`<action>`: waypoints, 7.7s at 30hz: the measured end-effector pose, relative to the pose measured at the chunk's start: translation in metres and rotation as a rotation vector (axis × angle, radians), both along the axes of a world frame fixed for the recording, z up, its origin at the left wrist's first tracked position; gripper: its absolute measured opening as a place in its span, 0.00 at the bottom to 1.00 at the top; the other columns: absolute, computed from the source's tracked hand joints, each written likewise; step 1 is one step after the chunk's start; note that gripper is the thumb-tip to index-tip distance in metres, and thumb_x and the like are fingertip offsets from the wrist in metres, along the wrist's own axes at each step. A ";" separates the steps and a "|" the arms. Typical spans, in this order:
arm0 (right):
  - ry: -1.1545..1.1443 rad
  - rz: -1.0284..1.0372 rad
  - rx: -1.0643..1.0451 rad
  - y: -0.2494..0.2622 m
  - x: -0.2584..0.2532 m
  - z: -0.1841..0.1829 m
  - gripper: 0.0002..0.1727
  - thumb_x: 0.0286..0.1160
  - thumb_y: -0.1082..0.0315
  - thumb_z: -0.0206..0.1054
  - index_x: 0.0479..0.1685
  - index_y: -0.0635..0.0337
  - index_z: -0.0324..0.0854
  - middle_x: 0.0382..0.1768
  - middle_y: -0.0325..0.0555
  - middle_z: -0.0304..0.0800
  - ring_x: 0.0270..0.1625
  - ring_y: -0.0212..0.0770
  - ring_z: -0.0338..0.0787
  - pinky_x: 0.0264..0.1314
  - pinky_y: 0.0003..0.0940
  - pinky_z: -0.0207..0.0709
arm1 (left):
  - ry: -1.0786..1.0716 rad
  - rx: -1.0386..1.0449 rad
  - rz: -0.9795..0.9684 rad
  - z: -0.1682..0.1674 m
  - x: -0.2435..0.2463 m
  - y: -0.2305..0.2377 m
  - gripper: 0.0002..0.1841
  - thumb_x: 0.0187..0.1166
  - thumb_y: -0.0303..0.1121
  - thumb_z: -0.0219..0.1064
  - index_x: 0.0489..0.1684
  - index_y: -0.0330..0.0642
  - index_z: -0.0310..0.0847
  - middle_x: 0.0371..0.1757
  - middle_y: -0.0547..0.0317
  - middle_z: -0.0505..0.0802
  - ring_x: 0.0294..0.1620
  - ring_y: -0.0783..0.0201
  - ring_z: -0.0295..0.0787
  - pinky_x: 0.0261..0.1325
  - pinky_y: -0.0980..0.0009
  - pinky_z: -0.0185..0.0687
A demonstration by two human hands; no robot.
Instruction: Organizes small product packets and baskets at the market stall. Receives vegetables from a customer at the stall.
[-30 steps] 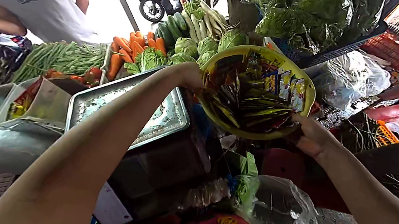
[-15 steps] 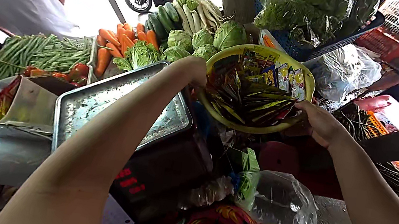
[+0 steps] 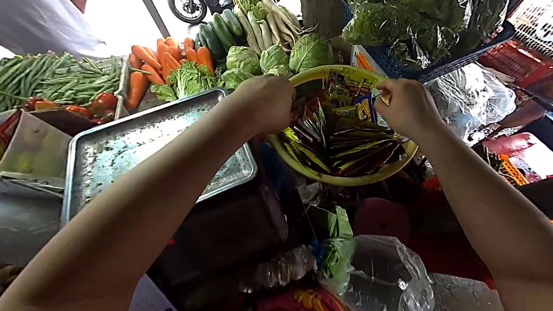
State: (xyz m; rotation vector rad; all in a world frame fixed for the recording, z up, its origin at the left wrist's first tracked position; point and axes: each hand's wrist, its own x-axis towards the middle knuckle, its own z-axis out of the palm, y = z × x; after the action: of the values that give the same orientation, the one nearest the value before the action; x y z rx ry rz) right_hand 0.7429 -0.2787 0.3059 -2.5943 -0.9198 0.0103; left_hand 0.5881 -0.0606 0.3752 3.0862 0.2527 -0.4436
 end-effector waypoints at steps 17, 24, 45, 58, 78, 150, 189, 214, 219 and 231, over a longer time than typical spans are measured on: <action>-0.040 0.024 -0.077 0.090 0.067 -0.005 0.17 0.79 0.72 0.66 0.65 0.67 0.82 0.62 0.73 0.86 0.68 0.76 0.83 0.66 0.76 0.73 | 0.113 -0.064 -0.006 -0.047 -0.004 0.026 0.22 0.82 0.36 0.67 0.74 0.43 0.80 0.69 0.40 0.86 0.74 0.41 0.81 0.74 0.39 0.73; -0.186 0.279 0.168 0.055 -0.002 0.095 0.21 0.85 0.75 0.55 0.74 0.56 0.77 0.60 0.61 0.89 0.64 0.61 0.89 0.68 0.63 0.77 | -0.366 -0.380 0.105 -0.010 -0.018 0.031 0.58 0.71 0.54 0.78 0.94 0.33 0.42 0.84 0.32 0.71 0.81 0.37 0.72 0.79 0.37 0.69; 0.349 0.891 0.500 0.034 -0.213 -0.023 0.44 0.81 0.36 0.61 0.92 0.51 0.59 0.66 0.44 0.87 0.52 0.27 0.87 0.52 0.24 0.83 | -0.832 -1.732 0.347 -0.110 -0.253 -0.057 0.17 0.79 0.23 0.67 0.59 0.56 0.87 0.52 0.72 0.96 0.51 0.76 0.93 0.59 0.73 0.90; 0.613 1.312 0.254 0.107 -0.347 -0.046 0.39 0.88 0.55 0.60 0.93 0.63 0.51 0.56 0.41 0.86 0.48 0.23 0.85 0.53 0.19 0.84 | -1.302 -0.489 0.865 -0.104 -0.460 -0.033 0.08 0.73 0.31 0.77 0.46 0.43 0.91 0.41 0.66 0.96 0.40 0.75 0.93 0.46 0.72 0.94; 0.242 0.927 0.194 0.144 -0.441 -0.054 0.28 0.89 0.48 0.58 0.81 0.53 0.76 0.52 0.44 0.93 0.44 0.28 0.88 0.48 0.18 0.82 | -0.610 -0.342 1.554 -0.356 -0.541 0.255 0.19 0.83 0.32 0.63 0.65 0.28 0.79 0.57 0.26 0.89 0.61 0.29 0.88 0.62 0.30 0.80; 0.344 0.499 0.864 0.086 -0.323 -0.025 0.19 0.80 0.64 0.70 0.66 0.61 0.79 0.52 0.40 0.92 0.57 0.27 0.90 0.64 0.26 0.85 | -0.686 -2.140 0.490 -0.091 -0.310 -0.007 0.13 0.69 0.40 0.78 0.47 0.46 0.91 0.42 0.57 0.98 0.43 0.65 0.97 0.50 0.66 0.94; 0.259 0.858 0.895 0.119 -0.358 0.007 0.18 0.84 0.69 0.64 0.67 0.69 0.79 0.37 0.38 0.90 0.34 0.21 0.86 0.37 0.15 0.82 | -1.157 -1.462 0.270 -0.110 -0.339 -0.013 0.16 0.70 0.25 0.76 0.53 0.55 0.87 0.46 0.82 0.95 0.48 0.83 0.91 0.56 0.79 0.89; 0.874 0.658 0.767 0.180 -0.441 -0.036 0.18 0.79 0.62 0.71 0.62 0.63 0.83 0.41 0.37 0.94 0.37 0.28 0.93 0.40 0.24 0.89 | -1.495 -1.660 0.603 -0.130 -0.458 0.041 0.14 0.67 0.20 0.75 0.51 0.36 0.87 0.44 0.53 0.97 0.46 0.62 0.96 0.57 0.61 0.93; 0.980 0.652 0.883 0.184 -0.447 -0.039 0.13 0.78 0.70 0.72 0.56 0.65 0.80 0.42 0.41 0.93 0.38 0.31 0.93 0.41 0.26 0.89 | -1.497 -1.697 0.788 -0.125 -0.460 0.039 0.15 0.74 0.27 0.71 0.57 0.35 0.81 0.45 0.52 0.96 0.46 0.61 0.96 0.53 0.61 0.95; 0.378 0.912 0.529 0.149 -0.435 -0.036 0.64 0.49 0.47 0.88 0.91 0.65 0.58 0.86 0.67 0.61 0.83 0.63 0.69 0.80 0.61 0.70 | -1.336 -1.671 0.771 -0.124 -0.428 0.018 0.09 0.78 0.24 0.59 0.47 0.39 0.85 0.38 0.60 0.97 0.39 0.68 0.96 0.46 0.68 0.95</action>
State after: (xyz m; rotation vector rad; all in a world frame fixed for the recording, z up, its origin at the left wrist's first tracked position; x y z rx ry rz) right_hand 0.3080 -0.1299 0.2702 -1.4635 -1.5904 0.4204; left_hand 0.1604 -0.0429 0.2510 1.0083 0.5237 0.9066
